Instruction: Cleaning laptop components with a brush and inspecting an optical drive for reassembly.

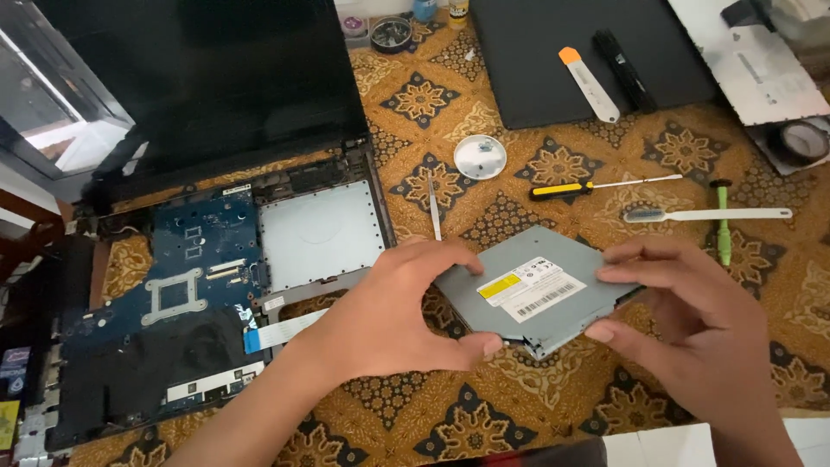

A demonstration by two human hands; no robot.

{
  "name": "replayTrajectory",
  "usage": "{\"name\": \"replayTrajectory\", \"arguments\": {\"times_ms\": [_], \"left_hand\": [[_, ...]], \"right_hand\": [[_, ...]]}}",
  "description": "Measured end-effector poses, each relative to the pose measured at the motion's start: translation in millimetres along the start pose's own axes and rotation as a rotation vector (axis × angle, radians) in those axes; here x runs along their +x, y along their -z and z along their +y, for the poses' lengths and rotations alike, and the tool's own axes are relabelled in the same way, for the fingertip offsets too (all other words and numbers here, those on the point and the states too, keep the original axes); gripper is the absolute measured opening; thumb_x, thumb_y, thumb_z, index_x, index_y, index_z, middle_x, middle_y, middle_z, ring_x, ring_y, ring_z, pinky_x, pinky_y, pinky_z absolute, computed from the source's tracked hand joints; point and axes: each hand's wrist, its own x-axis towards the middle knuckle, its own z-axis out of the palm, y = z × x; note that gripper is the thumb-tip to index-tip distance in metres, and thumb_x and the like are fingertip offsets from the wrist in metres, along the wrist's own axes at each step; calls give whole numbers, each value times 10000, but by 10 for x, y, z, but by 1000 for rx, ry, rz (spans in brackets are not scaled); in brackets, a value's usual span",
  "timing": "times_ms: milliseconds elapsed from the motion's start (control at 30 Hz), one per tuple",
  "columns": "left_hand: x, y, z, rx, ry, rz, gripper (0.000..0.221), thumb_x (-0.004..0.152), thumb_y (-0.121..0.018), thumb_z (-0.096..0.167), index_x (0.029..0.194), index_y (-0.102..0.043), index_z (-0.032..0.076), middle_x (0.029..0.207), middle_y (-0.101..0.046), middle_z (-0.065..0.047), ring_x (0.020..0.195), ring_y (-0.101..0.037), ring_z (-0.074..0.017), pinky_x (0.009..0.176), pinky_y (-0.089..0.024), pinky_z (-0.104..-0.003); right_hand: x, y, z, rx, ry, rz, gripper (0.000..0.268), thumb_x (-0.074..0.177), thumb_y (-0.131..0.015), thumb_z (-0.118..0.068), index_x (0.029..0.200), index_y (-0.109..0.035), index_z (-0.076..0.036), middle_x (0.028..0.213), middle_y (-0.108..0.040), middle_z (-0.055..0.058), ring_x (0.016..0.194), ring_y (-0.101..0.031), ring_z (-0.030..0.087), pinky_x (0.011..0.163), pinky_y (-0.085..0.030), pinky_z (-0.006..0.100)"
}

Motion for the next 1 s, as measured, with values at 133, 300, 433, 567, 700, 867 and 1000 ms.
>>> {"name": "replayTrajectory", "arguments": {"times_ms": [133, 300, 433, 567, 700, 867, 1000], "left_hand": [[15, -3, -23, 9, 10, 3, 647, 729, -745, 545, 1238, -657, 155, 1261, -706, -58, 1110, -634, -223, 887, -482, -368], [-16, 13, -24, 26, -59, -46, 898, 724, -713, 623, 1410, -541, 68, 1388, -612, -154, 1233, -570, -287, 967, -485, -451], [31, -214, -312, 201, -333, 109, 552, 815, -815, 138, 1289, -558, 23, 1336, -629, -189, 1113, -614, -361, 938, -485, -489], [51, -228, -346, 343, -389, 174, 423, 870, -776, 107, 1249, -599, 39, 1196, -706, -134, 1103, -642, -324, 926, -538, -463], [53, -258, -396, 437, -450, 238, 457, 824, -829, 108, 1219, -611, 38, 1170, -715, -109, 1083, -634, -306, 824, -568, -434], [50, -251, -370, 427, -503, 294, 354, 888, -810, 136, 1171, -632, 17, 1113, -711, -119, 1023, -650, -303, 850, -563, -420], [43, -243, -229, 261, -578, 387, 235, 1002, -673, 185, 1094, -639, -29, 1022, -711, -168, 954, -701, -312, 914, -616, -443]], "right_hand": [[44, 13, -10, -127, 41, 21, 396, 700, -855, -134, 1078, -770, -52, 1184, -723, 114, 1109, -692, 223, 783, -552, 337], [92, -3, 92, -225, 234, 102, 371, 745, -845, -240, 1066, -753, -77, 1127, -714, 114, 420, -329, 65, 442, -308, 217], [159, 11, 64, -272, 223, 80, 366, 761, -822, -278, 1062, -762, -77, 1094, -699, 106, 423, -368, 91, 443, -344, 243], [275, 93, 102, -369, 341, 7, 327, 786, -822, -253, 1050, -787, -62, 1067, -712, 137, 634, -692, 137, 588, -555, 254], [400, 197, 240, -393, 532, -113, 241, 875, -744, -201, 1103, -765, -123, 1073, -731, 112, 722, -728, 147, 683, -609, 273], [519, 302, 370, -498, 614, -173, 301, 830, -795, -242, 1115, -759, -150, 1081, -769, 69, 846, -730, 159, 702, -597, 286], [637, 367, 333, -448, 317, -271, 282, 848, -707, -238, 1125, -757, -232, 973, -790, -28, 517, -659, 43, 475, -560, 219]]}}
